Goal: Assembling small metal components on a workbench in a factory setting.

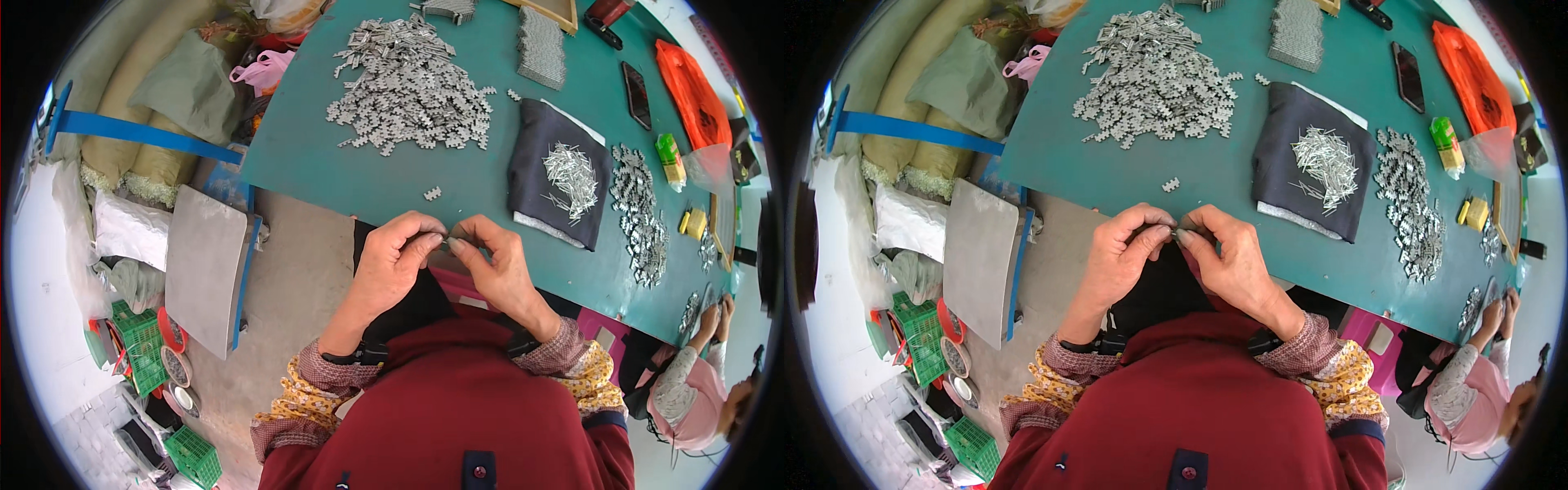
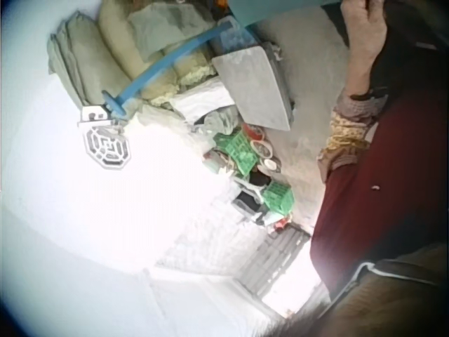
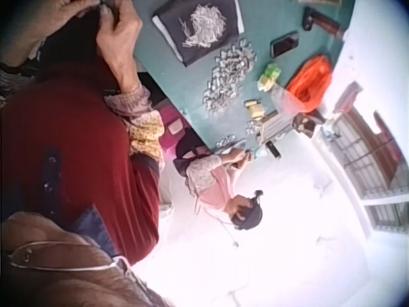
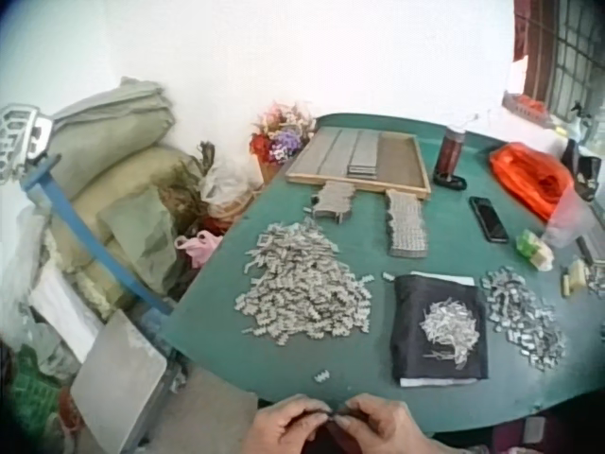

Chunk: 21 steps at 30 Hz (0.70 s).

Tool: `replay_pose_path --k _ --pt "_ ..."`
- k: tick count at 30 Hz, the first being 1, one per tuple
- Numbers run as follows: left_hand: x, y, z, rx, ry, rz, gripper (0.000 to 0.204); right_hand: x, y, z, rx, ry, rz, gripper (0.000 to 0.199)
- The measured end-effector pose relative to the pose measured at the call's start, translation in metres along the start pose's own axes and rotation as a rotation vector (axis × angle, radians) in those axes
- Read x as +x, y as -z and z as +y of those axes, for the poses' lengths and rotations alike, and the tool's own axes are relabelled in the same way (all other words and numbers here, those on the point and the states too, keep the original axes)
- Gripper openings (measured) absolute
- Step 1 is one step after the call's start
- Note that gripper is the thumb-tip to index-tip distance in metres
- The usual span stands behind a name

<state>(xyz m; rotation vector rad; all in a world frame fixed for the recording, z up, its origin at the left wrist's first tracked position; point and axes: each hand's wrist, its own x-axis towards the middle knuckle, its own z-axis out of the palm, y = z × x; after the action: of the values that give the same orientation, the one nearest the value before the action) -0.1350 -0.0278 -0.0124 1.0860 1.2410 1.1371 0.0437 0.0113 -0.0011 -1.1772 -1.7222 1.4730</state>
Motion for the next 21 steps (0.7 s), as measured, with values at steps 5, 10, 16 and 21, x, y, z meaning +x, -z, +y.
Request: replay_pose_path --k 5,10,16,21 --pt "0.004 -0.010 0.004 -0.351 0.122 0.084 0.009 -0.001 -0.003 -0.003 0.068 -0.015 0.039 0.010" --pt "0.000 -0.007 -0.022 -0.631 0.048 0.122 0.016 0.007 -0.013 0.000 0.061 -0.005 0.068 0.009" --pt "-0.004 0.015 -0.021 -0.449 0.022 0.228 0.015 0.036 -0.016 0.005 -0.666 0.268 0.256 0.014" --pt "-0.010 0.022 -0.022 -0.288 0.019 0.236 0.023 0.047 -0.029 0.003 -0.873 0.284 0.198 0.019"
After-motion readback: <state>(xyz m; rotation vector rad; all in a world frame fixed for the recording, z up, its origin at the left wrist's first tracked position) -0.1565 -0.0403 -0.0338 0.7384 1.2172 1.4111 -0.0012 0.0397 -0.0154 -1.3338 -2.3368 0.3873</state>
